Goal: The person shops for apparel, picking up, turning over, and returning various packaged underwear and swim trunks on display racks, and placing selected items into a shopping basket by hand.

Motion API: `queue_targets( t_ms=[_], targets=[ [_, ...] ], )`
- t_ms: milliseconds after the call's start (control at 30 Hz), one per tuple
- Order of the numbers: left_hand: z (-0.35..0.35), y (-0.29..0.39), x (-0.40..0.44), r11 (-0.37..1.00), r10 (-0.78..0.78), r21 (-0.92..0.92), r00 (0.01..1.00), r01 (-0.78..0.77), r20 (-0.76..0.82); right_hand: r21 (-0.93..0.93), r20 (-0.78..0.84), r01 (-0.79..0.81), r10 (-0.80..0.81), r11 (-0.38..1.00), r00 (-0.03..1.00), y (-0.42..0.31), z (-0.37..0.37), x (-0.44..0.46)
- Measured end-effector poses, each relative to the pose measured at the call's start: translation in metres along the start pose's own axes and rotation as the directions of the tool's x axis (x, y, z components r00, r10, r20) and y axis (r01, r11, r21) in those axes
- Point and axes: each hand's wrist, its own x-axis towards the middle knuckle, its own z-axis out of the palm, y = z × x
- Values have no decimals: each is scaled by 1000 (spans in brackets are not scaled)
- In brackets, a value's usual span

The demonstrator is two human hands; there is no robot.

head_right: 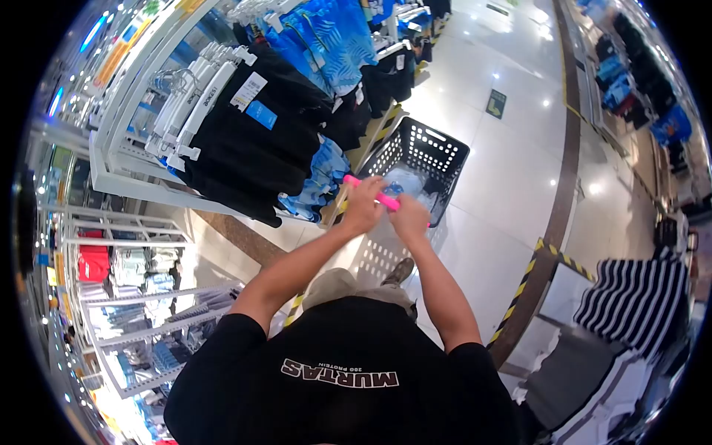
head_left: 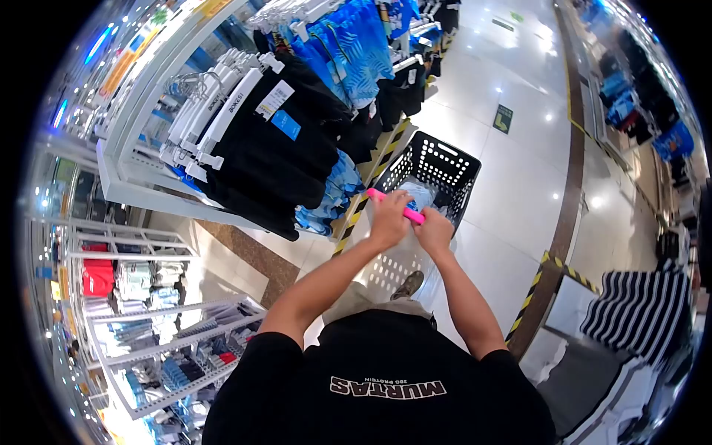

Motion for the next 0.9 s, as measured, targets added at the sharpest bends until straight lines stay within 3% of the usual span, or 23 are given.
queue_targets(
  t_ms=[33,100,167,200,233,300,400,500,533,600,700,767,800,833,867,900],
  targets=[
    [15,5,1,984,-41,-172,999,36,-29,34,-47,61,-59,998,997,12,1,10],
    [17,55,20,952,35,-304,999,-41,-26,96,-147,178,-163,979,976,39,13,29],
    [15,113,35,929,229,-284,971,-237,-61,-319,-173,194,-258,928,950,42,19,43],
    [35,126,36,929,317,-262,925,-260,208,-155,-117,125,-144,980,983,31,-4,54],
    [51,139,39,922,381,-251,803,-294,459,3,-47,35,-35,999,998,24,-19,65],
    [51,172,52,962,262,-188,487,-195,833,-39,-48,1,-3,999,999,29,-16,76],
    [41,181,51,901,434,-367,511,-232,742,-46,-94,17,-21,999,995,33,-17,91],
    [4,199,50,729,628,-674,508,-120,590,-80,-110,-40,31,996,993,33,-22,111],
    [-1,197,50,663,626,-749,559,-13,544,-36,-98,-62,58,997,993,31,-24,115],
    [-8,187,48,468,589,-863,660,191,466,-83,-88,-67,60,994,994,33,-26,124],
    [-41,122,53,296,472,-854,712,428,520,-108,-68,-46,39,993,997,35,-28,132],
    [-29,41,38,438,267,-762,740,477,617,-97,-46,-71,67,993,997,39,-25,138],
    [-36,-1,32,591,108,-669,778,451,619,-55,43,-69,71,996,997,42,-27,143],
    [-58,-34,23,655,-86,-562,789,505,608,-18,133,-69,71,997,989,43,-34,148],
    [-48,-81,3,613,-222,-538,780,579,586,15,227,-72,66,997,972,38,-39,153],
    [-73,-110,-8,531,-311,-595,792,603,526,20,183,28,-31,999,983,24,-43,160]
  ],
)
